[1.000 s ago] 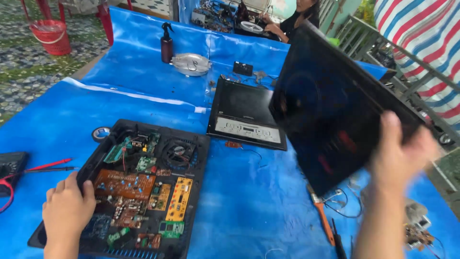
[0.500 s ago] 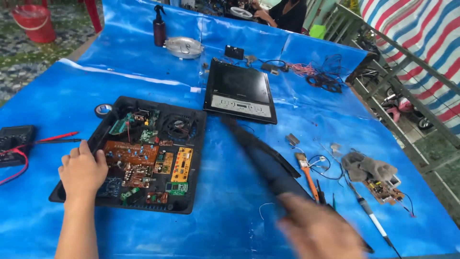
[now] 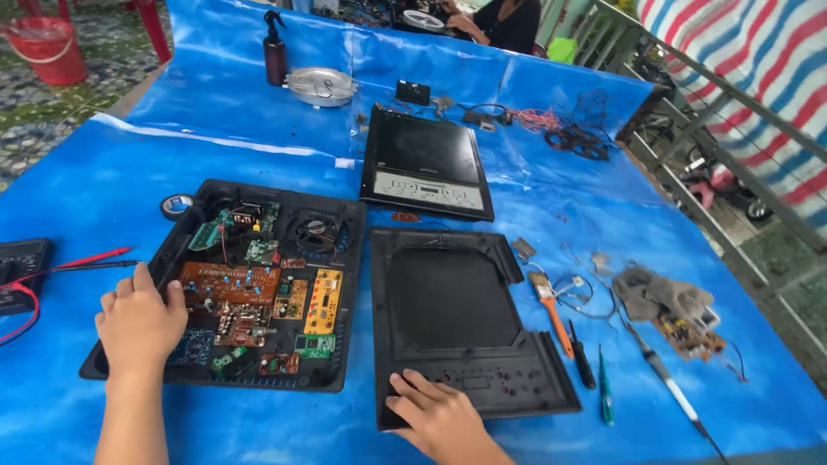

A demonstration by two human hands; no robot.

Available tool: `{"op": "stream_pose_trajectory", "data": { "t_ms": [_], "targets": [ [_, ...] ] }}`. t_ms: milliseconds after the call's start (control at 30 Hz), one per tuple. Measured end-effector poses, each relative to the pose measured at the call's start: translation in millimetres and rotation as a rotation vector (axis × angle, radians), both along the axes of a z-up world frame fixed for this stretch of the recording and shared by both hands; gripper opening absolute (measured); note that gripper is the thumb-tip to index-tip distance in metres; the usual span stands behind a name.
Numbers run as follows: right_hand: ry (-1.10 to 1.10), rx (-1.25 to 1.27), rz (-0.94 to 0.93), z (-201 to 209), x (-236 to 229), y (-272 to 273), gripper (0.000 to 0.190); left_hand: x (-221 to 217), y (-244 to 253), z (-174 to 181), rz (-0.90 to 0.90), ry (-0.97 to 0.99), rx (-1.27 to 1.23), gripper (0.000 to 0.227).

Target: Inspecting and arranging internal electronic components of an induction cooker for repair or maintenance.

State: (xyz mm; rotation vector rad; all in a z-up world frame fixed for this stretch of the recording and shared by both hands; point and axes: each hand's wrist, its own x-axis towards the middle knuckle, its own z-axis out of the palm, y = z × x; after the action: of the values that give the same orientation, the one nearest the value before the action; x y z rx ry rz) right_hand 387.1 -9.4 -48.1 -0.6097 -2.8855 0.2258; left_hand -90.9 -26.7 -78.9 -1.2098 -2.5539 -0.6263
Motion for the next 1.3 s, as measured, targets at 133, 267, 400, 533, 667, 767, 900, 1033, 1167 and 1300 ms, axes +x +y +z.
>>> {"op": "stream_pose_trajectory", "data": {
  "t_ms": [133,267,400,533,667,767,900,1033,1167,1300],
  "targets": [
    [0.062,0.046,-0.003,21.1,-23.8,2.2,0.044,1.4,-2.5,-0.3,0.009,0.035,-0.005,0.066],
    [0.265,-0.303,0.003,85.1,-50.3,22.3,0.029,2.2,-4.2,1.9,0.006,0.050,-0.014,0.066],
    [0.445,-0.259,-0.631,114.9,-41.4,131.0,0.032,1.6,-2.8,-0.1,0.039,0.054,-0.040,0.067],
    [0.705,-0.053,-0.633,99.0,-13.8,279.4,0.026,-4.4,-0.6,-9.5,0.062,0.105,-0.054,0.065],
    [0.353,-0.317,-0.794,67.0,14.0,352.7,0.114,-18.3,0.5,-27.8,0.109,0.127,-0.150,0.066],
    [0.196,-0.294,-0.622,62.0,20.5,371.6,0.111,-32.1,3.4,-59.4,0.179,0.185,-0.199,0.069],
    [-0.048,-0.070,-0.581,59.4,20.9,378.5,0.081,-42.5,0.8,-85.3,0.259,0.328,-0.290,0.072],
    [-0.079,0.381,-0.434,22.9,41.5,404.1,0.083,-35.3,0.0,-71.8,0.241,0.292,-0.285,0.072],
    [-0.103,0.409,-0.393,32.6,40.0,404.2,0.080,-34.8,-2.3,-64.8,0.210,0.240,-0.260,0.072],
    [-0.084,0.338,-0.434,53.2,33.1,400.2,0.082,-36.3,-2.8,-62.8,0.173,0.156,-0.244,0.072]
  ]
}}
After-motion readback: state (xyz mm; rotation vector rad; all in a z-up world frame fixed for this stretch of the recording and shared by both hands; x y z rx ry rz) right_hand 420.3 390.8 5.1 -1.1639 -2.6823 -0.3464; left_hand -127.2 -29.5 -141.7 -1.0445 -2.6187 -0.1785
